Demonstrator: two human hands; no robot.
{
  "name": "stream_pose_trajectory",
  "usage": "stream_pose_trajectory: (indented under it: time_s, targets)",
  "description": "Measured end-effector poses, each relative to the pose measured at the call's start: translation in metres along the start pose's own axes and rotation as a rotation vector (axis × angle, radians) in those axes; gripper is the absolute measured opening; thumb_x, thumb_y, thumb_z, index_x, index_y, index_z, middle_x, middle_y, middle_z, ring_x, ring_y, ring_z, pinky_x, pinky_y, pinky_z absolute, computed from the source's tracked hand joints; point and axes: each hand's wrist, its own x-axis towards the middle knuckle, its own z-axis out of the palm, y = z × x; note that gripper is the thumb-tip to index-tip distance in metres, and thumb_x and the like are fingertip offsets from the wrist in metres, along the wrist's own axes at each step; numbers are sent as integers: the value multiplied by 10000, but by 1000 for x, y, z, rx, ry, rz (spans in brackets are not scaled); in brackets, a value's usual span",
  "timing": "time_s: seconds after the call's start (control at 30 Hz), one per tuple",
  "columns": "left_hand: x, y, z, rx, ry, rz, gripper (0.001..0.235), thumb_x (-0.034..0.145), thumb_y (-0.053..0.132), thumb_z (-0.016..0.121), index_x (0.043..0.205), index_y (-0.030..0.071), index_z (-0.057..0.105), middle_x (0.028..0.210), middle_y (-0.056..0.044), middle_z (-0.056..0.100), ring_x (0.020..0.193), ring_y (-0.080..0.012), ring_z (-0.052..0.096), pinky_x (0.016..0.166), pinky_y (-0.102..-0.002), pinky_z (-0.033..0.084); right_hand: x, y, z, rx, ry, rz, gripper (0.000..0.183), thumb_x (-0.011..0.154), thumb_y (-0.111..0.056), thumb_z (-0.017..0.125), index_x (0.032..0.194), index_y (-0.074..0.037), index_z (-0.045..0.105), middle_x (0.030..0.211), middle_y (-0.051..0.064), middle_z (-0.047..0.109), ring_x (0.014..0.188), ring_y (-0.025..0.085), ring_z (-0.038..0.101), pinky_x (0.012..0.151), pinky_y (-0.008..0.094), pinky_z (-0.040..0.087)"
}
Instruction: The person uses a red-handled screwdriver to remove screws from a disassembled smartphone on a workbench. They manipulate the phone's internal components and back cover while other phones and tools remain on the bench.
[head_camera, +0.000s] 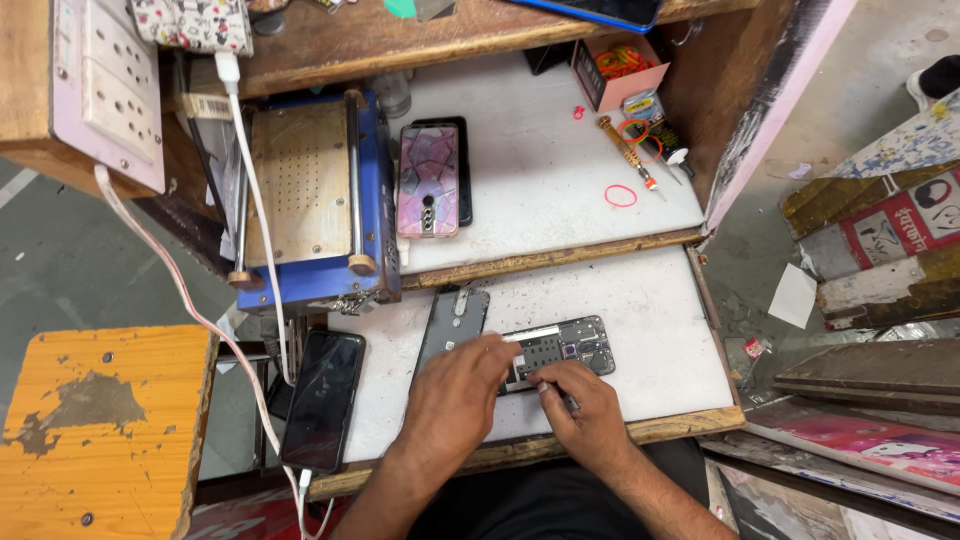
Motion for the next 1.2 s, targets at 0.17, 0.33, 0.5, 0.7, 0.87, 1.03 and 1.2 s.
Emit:
stream_pose_trajectory:
  time_s: [0.17, 0.33, 0.5, 0.7, 0.87, 1.03, 1.2]
  targets:
    - [-3, -4, -2, 27, -66, -64, 238, 915, 183, 756, 1090, 50, 666, 838, -111, 695, 809, -307, 704, 787, -451, 559, -1, -3, 0, 6, -22, 109, 165, 893, -22, 647, 1030, -42, 738, 947, 93, 772, 861, 214, 759, 743, 329, 610]
    - [-3, -3, 1, -95, 10, 55, 265, 895, 53, 658, 1158, 36, 643, 1000, -138, 722, 926, -318, 716, 836, -420, 568, -1, -3, -2, 14, 3, 14, 180, 876, -5, 640, 1035, -33, 721, 987, 97, 770, 927, 221, 760, 795, 325, 616]
    - [-1, 1, 0, 17, -16, -31, 196, 913, 97, 689, 1107, 77, 672, 861, -92, 718, 809, -288, 713, 820, -436, 559, 0, -6, 0, 2, -7, 41, 167, 876, -14, 650, 1025, -33, 724, 974, 95, 765, 895, 223, 752, 765, 328, 610]
    - [6, 1, -1, -93, -29, 108, 210, 916, 83, 634, 1125, 66, 643, 967, -123, 714, 902, -301, 711, 820, -419, 558, 3, -10, 0, -45, 32, -65, 176, 853, -8, 651, 1013, -35, 719, 967, 95, 761, 902, 256, 740, 781, 355, 597]
    - [3, -4, -5, -24, -29, -73, 287, 889, 126, 723, 1154, 37, 656, 976, -144, 710, 852, -321, 689, 748, -452, 545, 4, -12, 1, -64, 30, -75, 157, 859, -8, 651, 990, -42, 732, 939, 96, 758, 892, 270, 734, 783, 367, 583]
    - [5, -3, -8, 66, -237, -167, 199, 993, 239, 682, 1129, 98, 647, 932, -88, 720, 910, -266, 717, 895, -424, 540, 3, -15, 0, -66, 0, -32, 159, 852, -12, 652, 984, -49, 733, 939, 91, 758, 875, 268, 730, 764, 368, 587]
    - [7, -1, -13, -125, -25, -23, 254, 880, 28, 674, 1132, 46, 653, 957, -141, 726, 881, -335, 692, 764, -472, 529, 9, -18, 0, -89, 46, -112, 154, 846, -12, 661, 983, -47, 723, 947, 93, 750, 895, 277, 727, 772, 374, 587]
